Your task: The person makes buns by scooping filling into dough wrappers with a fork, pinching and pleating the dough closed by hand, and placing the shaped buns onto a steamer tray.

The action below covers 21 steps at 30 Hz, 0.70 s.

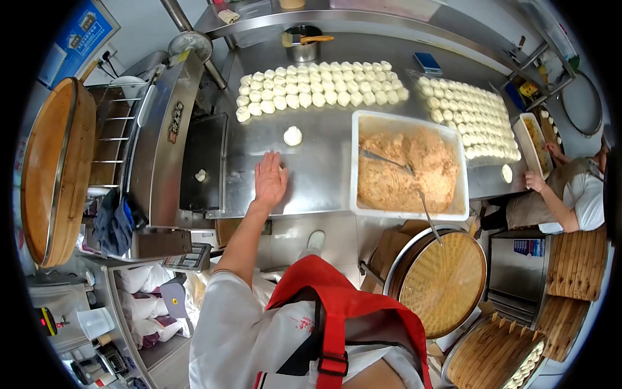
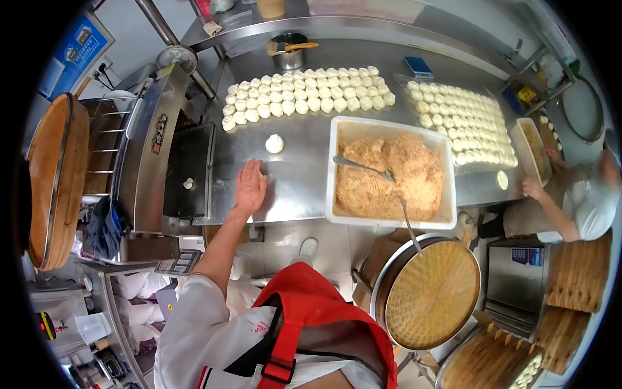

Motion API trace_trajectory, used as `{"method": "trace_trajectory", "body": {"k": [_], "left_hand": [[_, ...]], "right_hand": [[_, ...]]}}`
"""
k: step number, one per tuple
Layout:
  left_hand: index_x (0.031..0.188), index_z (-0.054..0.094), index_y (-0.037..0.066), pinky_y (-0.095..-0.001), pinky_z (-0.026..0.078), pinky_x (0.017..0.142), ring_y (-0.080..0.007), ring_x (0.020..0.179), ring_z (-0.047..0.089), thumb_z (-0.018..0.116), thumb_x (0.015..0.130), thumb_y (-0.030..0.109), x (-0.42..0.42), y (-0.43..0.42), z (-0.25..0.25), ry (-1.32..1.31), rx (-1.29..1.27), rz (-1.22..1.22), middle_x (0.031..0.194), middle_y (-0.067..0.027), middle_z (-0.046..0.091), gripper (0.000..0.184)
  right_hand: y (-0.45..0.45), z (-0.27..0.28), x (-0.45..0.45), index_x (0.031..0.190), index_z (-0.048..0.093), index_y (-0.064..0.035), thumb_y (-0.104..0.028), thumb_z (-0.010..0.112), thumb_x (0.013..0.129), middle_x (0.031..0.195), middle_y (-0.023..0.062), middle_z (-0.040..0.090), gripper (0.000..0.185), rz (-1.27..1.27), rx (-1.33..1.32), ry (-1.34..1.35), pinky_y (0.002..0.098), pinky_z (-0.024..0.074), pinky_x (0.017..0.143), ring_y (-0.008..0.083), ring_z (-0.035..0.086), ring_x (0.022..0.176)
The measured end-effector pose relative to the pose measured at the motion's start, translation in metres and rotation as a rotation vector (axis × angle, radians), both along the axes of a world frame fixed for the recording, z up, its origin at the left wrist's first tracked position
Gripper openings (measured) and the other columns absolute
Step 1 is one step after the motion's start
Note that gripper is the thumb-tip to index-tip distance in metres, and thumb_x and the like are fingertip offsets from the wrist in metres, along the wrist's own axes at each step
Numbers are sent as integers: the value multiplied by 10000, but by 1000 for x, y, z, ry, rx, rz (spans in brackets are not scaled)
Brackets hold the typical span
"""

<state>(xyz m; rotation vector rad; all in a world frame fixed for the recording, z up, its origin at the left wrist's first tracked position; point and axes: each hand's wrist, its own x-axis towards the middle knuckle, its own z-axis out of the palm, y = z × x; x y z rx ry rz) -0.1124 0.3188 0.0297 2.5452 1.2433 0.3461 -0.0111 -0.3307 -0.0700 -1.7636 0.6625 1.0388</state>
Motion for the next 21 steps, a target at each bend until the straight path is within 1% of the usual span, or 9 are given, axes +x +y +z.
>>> {"method": "trace_trajectory", "body": {"k": [3,6,9,10,12,15,17,18,21], "left_hand": [[1461,326,48,-481,97,1179,-272,1451,186,460,956,349,8,16,-16,82,-13,-65,1539,-145,275,603],[1471,318,60,-498,76,1176,-263,1457,171,455,954,383,7,17,-17,75,26,-112,1552,-142,251,625],[1464,326,58,-526,99,1161,-284,1451,187,448,957,377,6,24,-6,69,14,-115,1552,-150,243,612],[1464,330,62,-535,88,1157,-292,1452,182,447,956,386,8,23,-9,71,-1,-112,1554,-151,236,615],[1465,331,66,-534,82,1157,-294,1453,177,446,956,390,6,24,-10,53,-15,-110,1557,-151,229,615],[1464,339,79,-509,77,1162,-299,1455,166,445,954,398,-1,30,-13,28,-129,-127,1561,-156,212,611],[1448,369,79,-501,94,1158,-305,1447,182,450,953,385,-10,34,0,-5,-216,-155,1555,-161,221,588],[1376,454,77,-462,255,1104,-329,1342,348,541,915,309,-13,36,3,-34,-95,-164,1441,-178,383,523],[1235,552,82,-423,411,954,-338,1117,510,645,841,218,-24,52,13,-69,-265,-105,1184,-169,552,427]], "right_hand": [[46,30,15,1228,531,-3,-448,528,954,865,109,656,523,162,3,-31,281,502,684,172,614,724],[92,63,28,1234,528,0,-425,535,957,871,109,657,507,347,21,-69,282,503,699,172,616,741],[139,93,38,1240,524,4,-402,542,961,877,109,658,493,531,76,-116,282,504,714,172,619,757],[155,101,41,1242,523,5,-395,545,962,879,109,658,488,581,101,-138,282,504,720,172,620,762],[187,116,44,1246,521,7,-379,550,965,883,109,659,479,610,169,-147,282,505,730,172,622,773],[245,147,45,1270,519,13,-218,547,975,960,103,661,375,492,273,-56,270,487,806,152,614,894],[277,173,47,1274,523,6,-206,540,975,995,97,654,367,580,320,-32,268,481,824,147,605,930],[291,184,51,1276,525,3,-200,536,975,1013,93,650,363,627,339,-24,268,478,833,145,601,948],[320,206,49,1286,520,-7,-192,551,972,1006,80,643,366,602,368,29,269,468,859,144,595,951]]}}
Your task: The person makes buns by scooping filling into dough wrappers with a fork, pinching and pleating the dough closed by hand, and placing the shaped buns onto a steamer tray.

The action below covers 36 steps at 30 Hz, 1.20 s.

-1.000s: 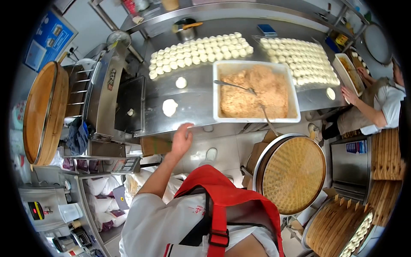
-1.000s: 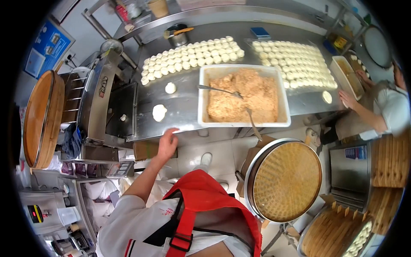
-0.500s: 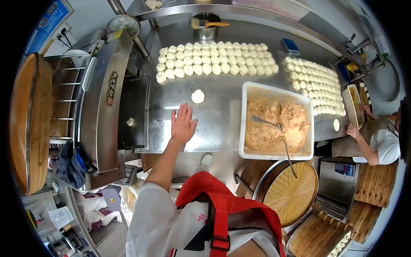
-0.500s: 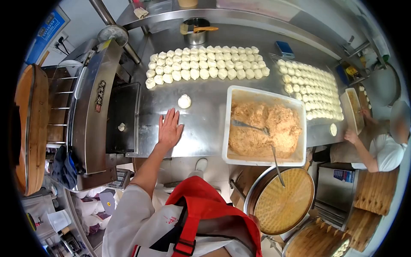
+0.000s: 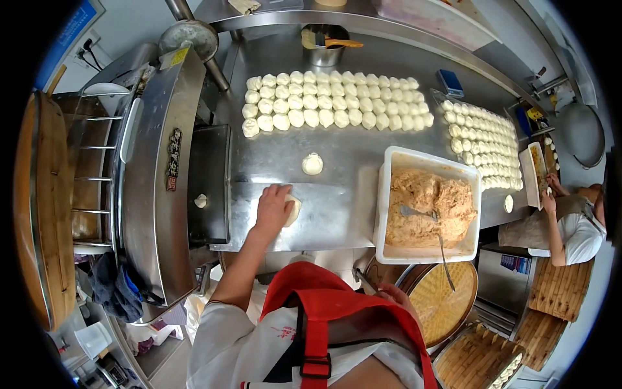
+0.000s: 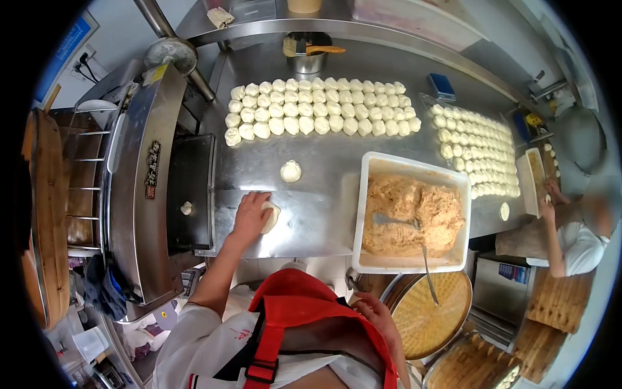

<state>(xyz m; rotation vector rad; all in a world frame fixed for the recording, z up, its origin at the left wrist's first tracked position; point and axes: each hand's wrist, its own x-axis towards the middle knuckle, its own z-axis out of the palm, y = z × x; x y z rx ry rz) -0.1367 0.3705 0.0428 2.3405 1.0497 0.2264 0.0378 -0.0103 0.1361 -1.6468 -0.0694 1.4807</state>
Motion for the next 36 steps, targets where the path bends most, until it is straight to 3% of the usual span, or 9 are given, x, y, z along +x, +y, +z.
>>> {"method": "trace_trajectory", "body": {"k": [1,4,8,10,13,16,19,27,36], "left_hand": [[1104,596,91,-403,464,843,-326,947,559,699,777,156,-2,5,-4,-118,-96,79,961,-134,587,348],[1030,615,94,-408,462,838,-312,930,568,703,768,147,-11,14,12,14,-159,1,900,-111,585,281],[892,555,46,-401,480,818,-314,834,592,686,791,108,-32,-1,7,-297,-53,-209,845,-109,565,177],[888,503,41,-421,510,800,-294,836,633,623,833,45,-43,-26,14,-357,-321,62,860,-108,592,132],[1148,520,47,-420,510,925,-318,1031,632,470,925,75,-55,-33,-26,-999,-1021,735,1162,-205,610,230],[1251,506,0,-409,475,990,-309,1114,599,456,926,108,-39,-37,8,-1008,-1591,770,1233,-192,590,346],[1306,486,-27,-392,452,1018,-281,1167,569,520,906,107,-17,-64,32,-805,-1617,571,1242,-145,595,423],[1347,454,21,-409,462,1014,-313,1143,580,524,936,110,34,-115,82,-701,-1843,633,1243,-184,577,427],[1356,451,22,-422,481,994,-318,1140,588,489,966,92,50,-144,89,-471,-1789,435,1268,-206,565,398]], "right_hand": [[15,14,-1,1287,520,-10,-191,559,969,1010,77,642,367,12,1,2,270,464,867,144,595,954],[61,51,-2,1287,521,-16,-191,577,965,1021,72,639,370,99,18,-34,274,460,883,144,592,962],[81,62,13,1290,518,-19,-199,576,970,1044,71,641,371,364,71,-248,282,473,866,141,591,973],[77,61,24,1282,532,-35,-195,589,960,1032,80,657,365,458,140,-454,294,488,841,147,603,954],[67,88,41,1260,562,-33,-129,624,922,980,79,661,358,256,98,-693,293,480,838,160,605,929],[51,102,60,1211,585,-27,-101,658,869,1014,130,651,358,120,-9,-1140,347,501,801,238,629,890],[29,93,75,1190,571,-30,-126,684,816,1060,179,611,403,283,-253,-1691,439,479,850,350,585,988],[8,53,88,1149,602,-110,-86,546,865,805,108,647,290,369,-471,-1623,428,509,599,308,648,659],[-44,88,101,1192,623,-150,-91,582,860,666,103,609,340,320,-398,-1711,390,478,489,278,617,547]]}}
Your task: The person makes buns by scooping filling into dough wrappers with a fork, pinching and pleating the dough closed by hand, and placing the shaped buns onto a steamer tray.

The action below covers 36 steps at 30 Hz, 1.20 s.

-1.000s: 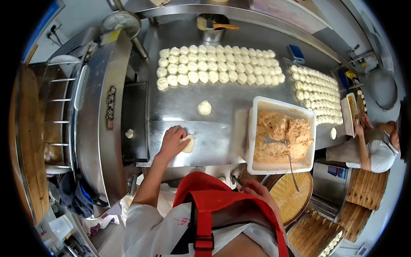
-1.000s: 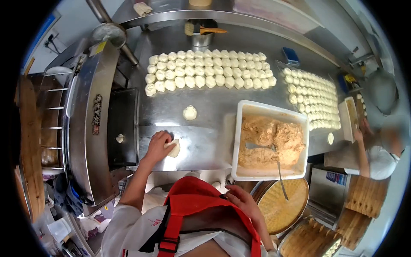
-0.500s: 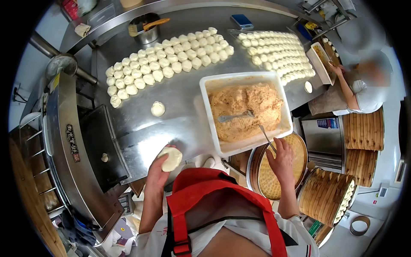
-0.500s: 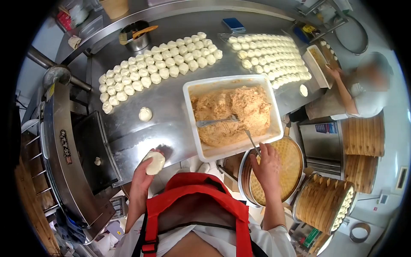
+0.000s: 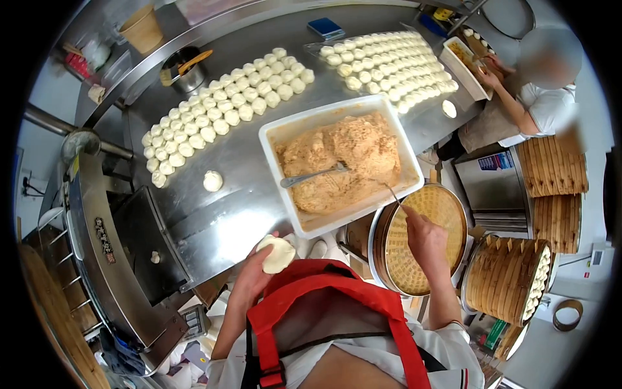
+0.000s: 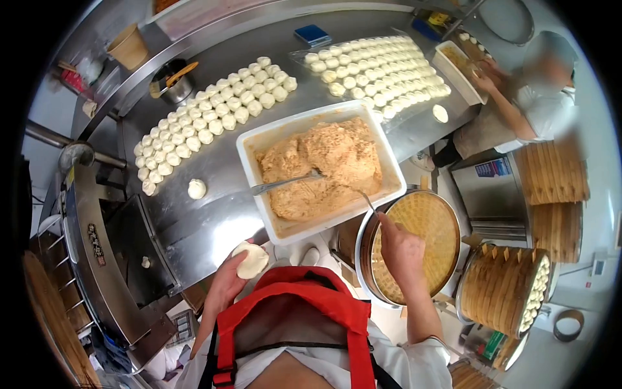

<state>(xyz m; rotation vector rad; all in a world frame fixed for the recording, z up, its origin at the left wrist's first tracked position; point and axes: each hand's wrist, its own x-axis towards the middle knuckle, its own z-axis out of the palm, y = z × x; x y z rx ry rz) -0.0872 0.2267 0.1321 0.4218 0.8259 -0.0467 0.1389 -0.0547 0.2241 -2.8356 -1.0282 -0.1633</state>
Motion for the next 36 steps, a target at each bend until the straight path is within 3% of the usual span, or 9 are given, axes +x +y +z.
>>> {"method": "trace_trajectory", "body": {"k": [6,13,22,24,28,31,36], "left_hand": [[1352,433,-12,-390,492,974,-293,1124,601,490,974,116,23,-17,2,-102,122,-93,1212,-203,595,403],[1271,503,-43,-378,494,969,-270,1065,637,535,959,111,29,-20,3,-26,276,-160,1159,-175,636,349],[1252,509,-19,-368,513,944,-251,1075,633,536,956,92,42,-34,-5,-78,263,-176,1176,-160,628,317],[1252,507,-9,-360,516,938,-245,1068,634,540,950,84,55,-40,-1,-77,273,-201,1171,-150,628,317],[1275,509,-4,-313,534,875,-189,993,642,576,934,79,67,-43,6,-136,230,-205,1133,-105,629,357],[1278,505,-3,-311,531,879,-188,998,640,576,933,80,72,-41,7,-139,220,-215,1145,-104,625,362],[1271,500,4,-356,519,932,-228,1059,629,549,935,61,72,-45,0,-92,235,-235,1171,-124,615,344]], "right_hand": [[21,27,23,1274,592,-141,-47,577,836,655,87,585,449,14,21,-67,378,493,503,261,607,542],[35,4,31,1373,520,-143,46,541,730,689,104,525,670,158,-60,-62,376,478,474,243,590,540],[19,-12,28,1377,516,-173,20,554,758,696,101,553,650,121,-65,15,375,479,489,257,589,538],[18,-11,42,1358,536,-177,13,566,768,715,105,583,620,147,80,71,374,483,502,262,598,552],[26,22,42,1304,585,-166,1,589,795,737,118,621,536,98,120,89,376,486,519,274,611,577],[27,45,47,1275,609,-161,-6,605,790,711,116,607,509,53,134,-31,376,480,514,268,603,563],[11,3,79,1272,610,-145,13,596,765,664,91,590,532,5,17,-188,368,467,470,230,588,514]]}}
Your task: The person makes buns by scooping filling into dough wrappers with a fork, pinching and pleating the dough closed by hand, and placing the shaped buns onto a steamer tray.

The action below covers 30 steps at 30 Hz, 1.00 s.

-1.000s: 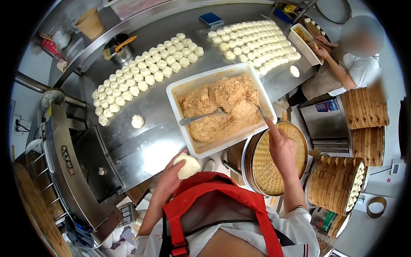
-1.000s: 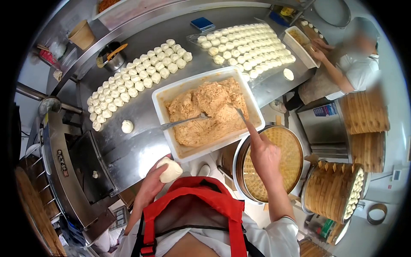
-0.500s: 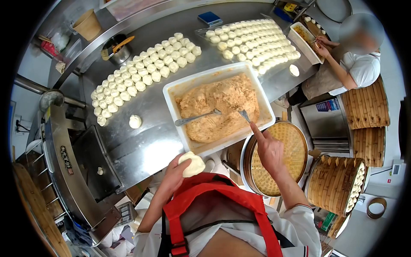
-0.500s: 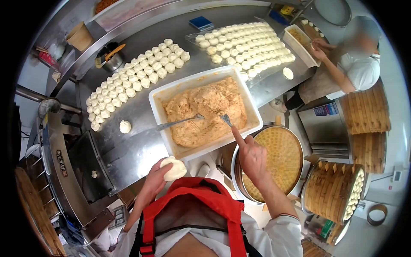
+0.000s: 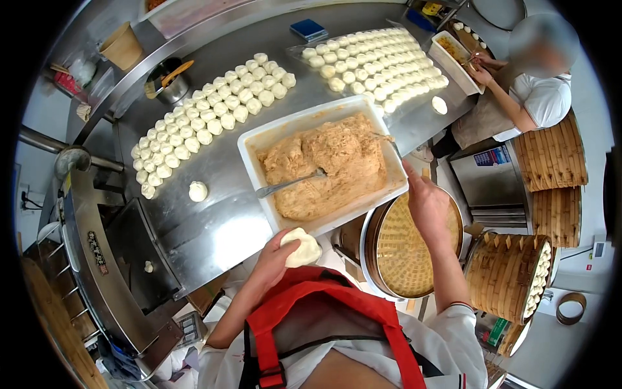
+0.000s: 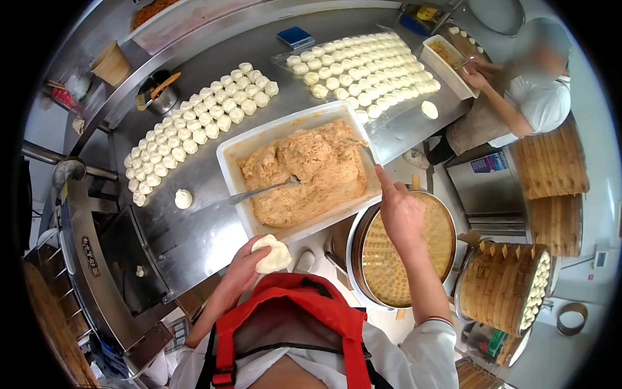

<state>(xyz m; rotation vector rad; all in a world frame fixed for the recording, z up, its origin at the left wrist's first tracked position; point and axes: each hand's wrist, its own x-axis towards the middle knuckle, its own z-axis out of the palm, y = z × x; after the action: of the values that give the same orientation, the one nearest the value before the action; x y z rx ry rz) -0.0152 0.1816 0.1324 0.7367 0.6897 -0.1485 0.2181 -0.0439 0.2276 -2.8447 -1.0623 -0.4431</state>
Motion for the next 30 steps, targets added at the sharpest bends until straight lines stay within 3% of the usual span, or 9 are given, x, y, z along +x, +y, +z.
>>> {"method": "trace_trajectory", "body": {"k": [3,6,13,16,19,22,23,27,30], "left_hand": [[1273,497,3,-361,513,945,-231,1068,625,549,936,66,2,-1,-2,6,-11,-3,1163,-122,616,347],[1275,496,3,-362,510,950,-230,1077,620,544,937,64,5,-1,-4,4,-30,0,1170,-119,612,346],[1294,481,-10,-359,499,952,-229,1103,606,536,946,93,30,-5,-5,-11,-62,31,1199,-124,600,367],[1316,470,-6,-348,488,954,-218,1117,591,516,968,155,45,-8,-3,-30,-110,111,1208,-116,588,386],[1317,459,16,-374,459,998,-231,1128,577,457,1001,248,59,-11,-4,-98,-204,186,1231,-117,566,392],[1309,466,27,-383,445,1013,-234,1118,570,436,1009,284,78,-15,2,-222,-228,251,1234,-113,556,396],[1311,463,24,-355,440,1001,-212,1111,561,491,995,254,81,-14,11,-238,-294,239,1240,-93,546,392],[1316,458,24,-289,452,931,-139,1100,546,664,900,128,89,-24,-2,-285,145,48,1185,-69,564,476],[1315,466,47,-270,486,884,-134,1053,575,678,887,112,90,-30,-15,-283,454,112,1158,-71,579,483]], "right_hand": [[1,-20,-4,1317,562,-119,22,585,743,644,99,591,592,-17,-158,-1,360,469,435,218,584,487],[-3,-34,-17,1338,536,-116,18,589,736,644,110,590,618,36,-92,72,359,477,441,236,586,482],[-9,-20,-43,1287,572,-75,-45,572,837,699,171,610,451,28,47,383,372,481,526,277,619,566],[-16,-5,-52,1314,553,-61,-101,556,922,659,110,583,394,-69,198,954,311,447,532,186,577,559],[-17,1,-64,1378,502,-73,-161,479,1011,627,-51,396,378,-128,488,1488,216,318,487,53,361,543],[-19,3,-70,1350,535,-77,-156,475,1011,685,-58,467,354,-133,674,1746,201,367,526,35,421,593],[-17,4,-71,1349,537,-76,-162,479,1011,688,-49,466,353,-156,686,1777,190,359,532,34,421,597],[-9,1,-73,1343,547,-96,-169,498,1000,709,-40,509,354,-178,507,1640,211,406,574,54,463,627],[-2,4,-77,1335,556,-121,-167,514,986,716,-22,544,355,-161,413,1511,236,440,615,77,499,648]]}}
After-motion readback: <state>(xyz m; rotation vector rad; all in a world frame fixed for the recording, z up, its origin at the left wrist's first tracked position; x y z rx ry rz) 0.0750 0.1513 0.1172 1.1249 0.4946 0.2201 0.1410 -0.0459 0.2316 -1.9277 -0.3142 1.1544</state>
